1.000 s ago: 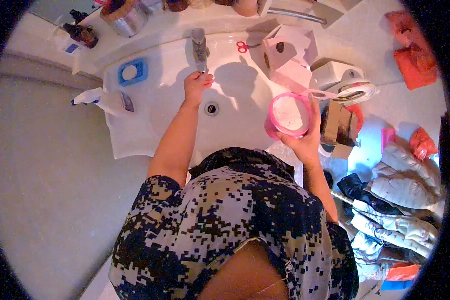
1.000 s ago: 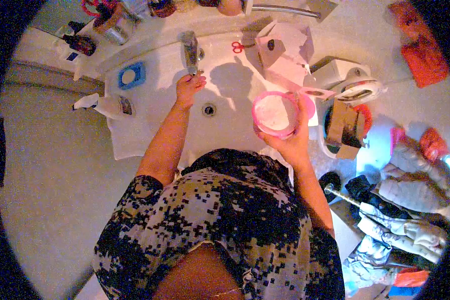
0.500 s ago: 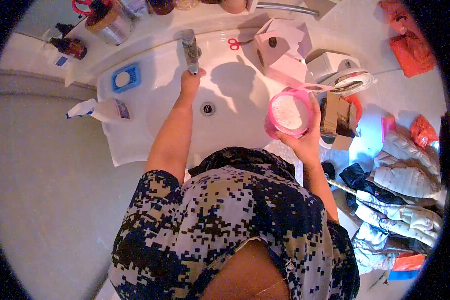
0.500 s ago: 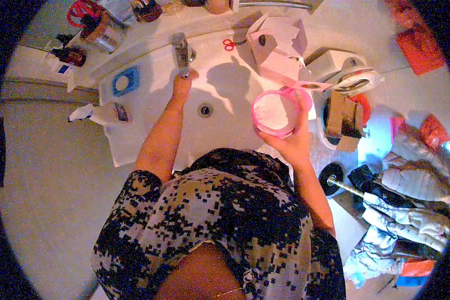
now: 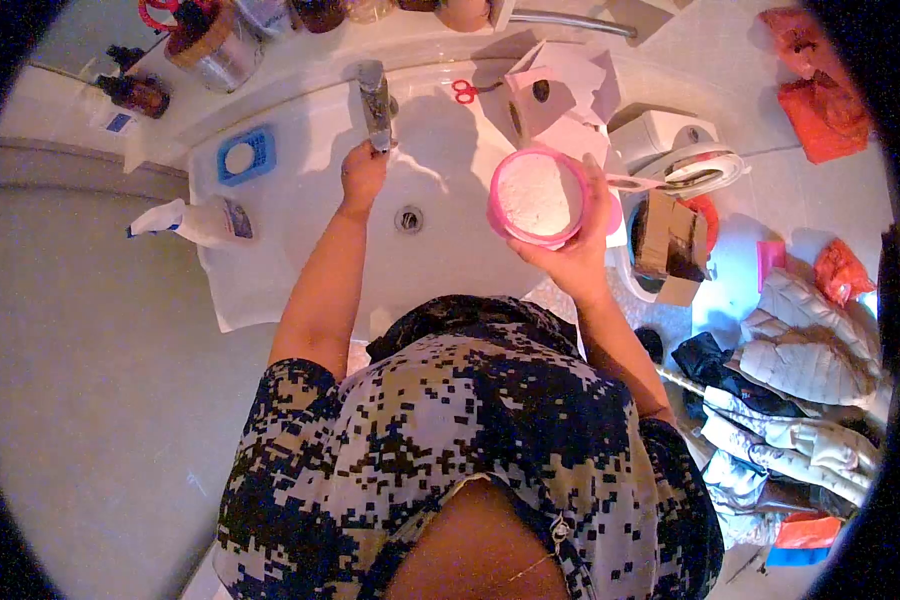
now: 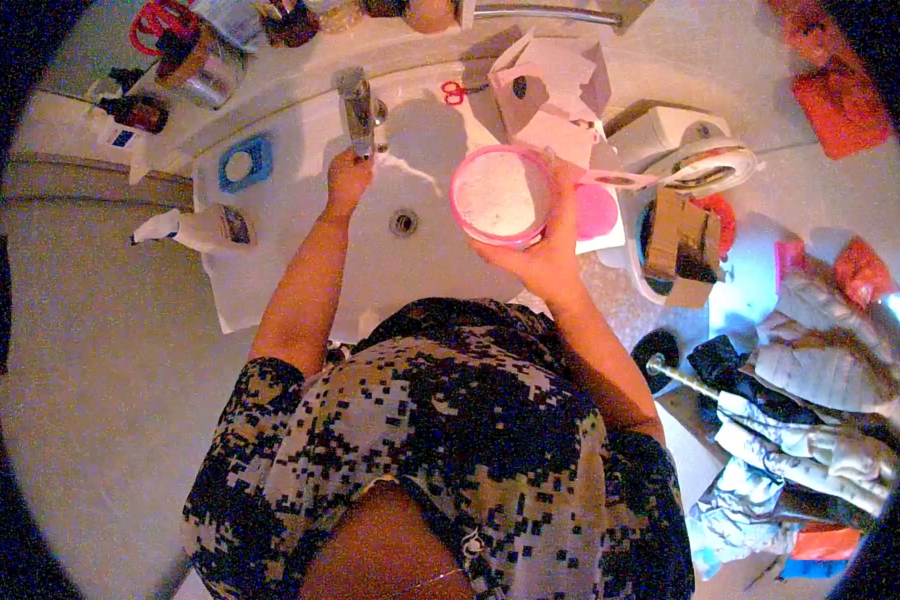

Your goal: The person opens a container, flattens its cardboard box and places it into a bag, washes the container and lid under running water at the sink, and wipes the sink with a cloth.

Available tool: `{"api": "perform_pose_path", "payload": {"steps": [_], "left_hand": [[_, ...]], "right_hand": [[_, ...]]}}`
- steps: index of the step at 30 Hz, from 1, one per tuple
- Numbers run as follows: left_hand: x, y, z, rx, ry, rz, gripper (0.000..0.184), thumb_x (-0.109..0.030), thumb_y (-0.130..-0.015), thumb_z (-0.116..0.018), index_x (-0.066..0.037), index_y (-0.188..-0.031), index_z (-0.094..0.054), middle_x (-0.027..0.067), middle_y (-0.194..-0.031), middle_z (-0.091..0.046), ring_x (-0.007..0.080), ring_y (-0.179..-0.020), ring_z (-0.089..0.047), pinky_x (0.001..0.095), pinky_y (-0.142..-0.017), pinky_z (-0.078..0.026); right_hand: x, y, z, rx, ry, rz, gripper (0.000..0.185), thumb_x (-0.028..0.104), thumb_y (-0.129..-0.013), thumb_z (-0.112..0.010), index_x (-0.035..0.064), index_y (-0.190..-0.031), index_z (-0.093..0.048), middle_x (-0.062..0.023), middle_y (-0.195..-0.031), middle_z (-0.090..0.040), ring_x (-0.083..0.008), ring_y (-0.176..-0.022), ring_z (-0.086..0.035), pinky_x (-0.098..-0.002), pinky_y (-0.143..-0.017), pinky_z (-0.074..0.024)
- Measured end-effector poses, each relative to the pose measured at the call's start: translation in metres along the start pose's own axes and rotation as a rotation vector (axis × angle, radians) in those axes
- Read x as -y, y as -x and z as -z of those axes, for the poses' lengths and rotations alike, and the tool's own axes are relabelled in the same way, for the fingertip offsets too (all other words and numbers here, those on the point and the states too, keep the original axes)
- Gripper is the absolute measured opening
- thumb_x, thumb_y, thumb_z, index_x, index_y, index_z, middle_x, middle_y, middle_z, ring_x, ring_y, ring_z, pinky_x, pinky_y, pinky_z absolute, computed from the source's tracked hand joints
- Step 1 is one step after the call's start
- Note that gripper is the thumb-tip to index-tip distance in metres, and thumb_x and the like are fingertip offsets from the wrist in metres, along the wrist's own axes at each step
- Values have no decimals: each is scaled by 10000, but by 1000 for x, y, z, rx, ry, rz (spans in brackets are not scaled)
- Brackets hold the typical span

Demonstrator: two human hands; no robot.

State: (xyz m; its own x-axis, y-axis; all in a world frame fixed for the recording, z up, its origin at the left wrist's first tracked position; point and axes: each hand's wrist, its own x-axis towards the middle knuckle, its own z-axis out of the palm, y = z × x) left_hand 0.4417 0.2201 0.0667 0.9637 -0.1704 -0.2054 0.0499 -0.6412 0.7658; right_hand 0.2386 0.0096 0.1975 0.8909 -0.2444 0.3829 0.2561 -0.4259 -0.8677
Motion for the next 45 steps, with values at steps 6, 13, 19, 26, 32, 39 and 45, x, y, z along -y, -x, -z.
{"api": "perform_pose_path", "payload": {"steps": [6, 13, 19, 26, 32, 39, 45], "left_hand": [[11, -18, 0, -597, -3, -483, 452, 13, -694, -570, -49, -1140, -533, 163, -1145, -551, 386, -1083, -488, 418, -896, -415], [-38, -14, 34, -497, -367, -756, 588, 33, -655, -569, -85, -1226, -492, 99, -1289, -479, 316, -1212, -425, 472, -1008, -318], [-33, 17, 31, -400, -467, -665, 555, 16, -672, -571, -107, -1211, -517, 86, -1282, -487, 288, -1202, -444, 485, -1016, -303], [-32, 72, 20, -324, 125, -619, 463, -79, -682, -631, -82, -1141, -570, 150, -1250, -493, 324, -1177, -452, 409, -1003, -342], [-81, 133, 15, 194, 72, -840, 883, -335, -580, -794, -65, -1319, -393, 152, -1351, -387, 333, -1209, -406, 400, -1016, -315], [-114, 139, 24, 562, 540, -804, 1306, -283, -462, -900, -59, -1437, -61, 136, -1415, -296, 247, -1300, -302, 380, -1062, -259], [-117, 139, 45, 742, 649, -738, 1380, -174, -451, -908, -89, -1442, 49, 103, -1414, -310, 217, -1280, -330, 355, -1064, -255]], "right_hand": [[-7, 3, 4, -6, 46, 39, 1164, 233, -510, -870, -4, -1397, -154, -176, -1345, -347, -285, -1239, -378, -391, -1042, -301], [-16, 19, 6, -102, -35, -11, 1126, 231, -500, -882, -9, -1373, -213, -177, -1339, -370, -287, -1232, -391, -393, -1039, -306], [-1, 23, 12, -67, -60, -46, 1201, 190, -500, -867, 39, -1401, -88, -166, -1355, -325, -281, -1249, -365, -405, -1033, -313], [18, 22, 13, -38, -96, 1, 1176, 189, -505, -868, 76, -1396, -110, -199, -1358, -319, -305, -1240, -382, -431, -1025, -326], [24, 16, 10, 28, -85, 163, 1195, 215, -507, -875, 79, -1403, -97, -213, -1362, -312, -317, -1238, -387, -442, -1008, -341], [34, 9, 7, 146, -93, 131, 1270, 256, -498, -881, 68, -1428, -38, -215, -1329, -372, -318, -1231, -405, -429, -1009, -337], [41, -3, 4, 307, -418, -16, 1283, 268, -504, -877, 71, -1433, -13, -199, -1337, -378, -306, -1241, -401, -413, -1033, -309]]}}
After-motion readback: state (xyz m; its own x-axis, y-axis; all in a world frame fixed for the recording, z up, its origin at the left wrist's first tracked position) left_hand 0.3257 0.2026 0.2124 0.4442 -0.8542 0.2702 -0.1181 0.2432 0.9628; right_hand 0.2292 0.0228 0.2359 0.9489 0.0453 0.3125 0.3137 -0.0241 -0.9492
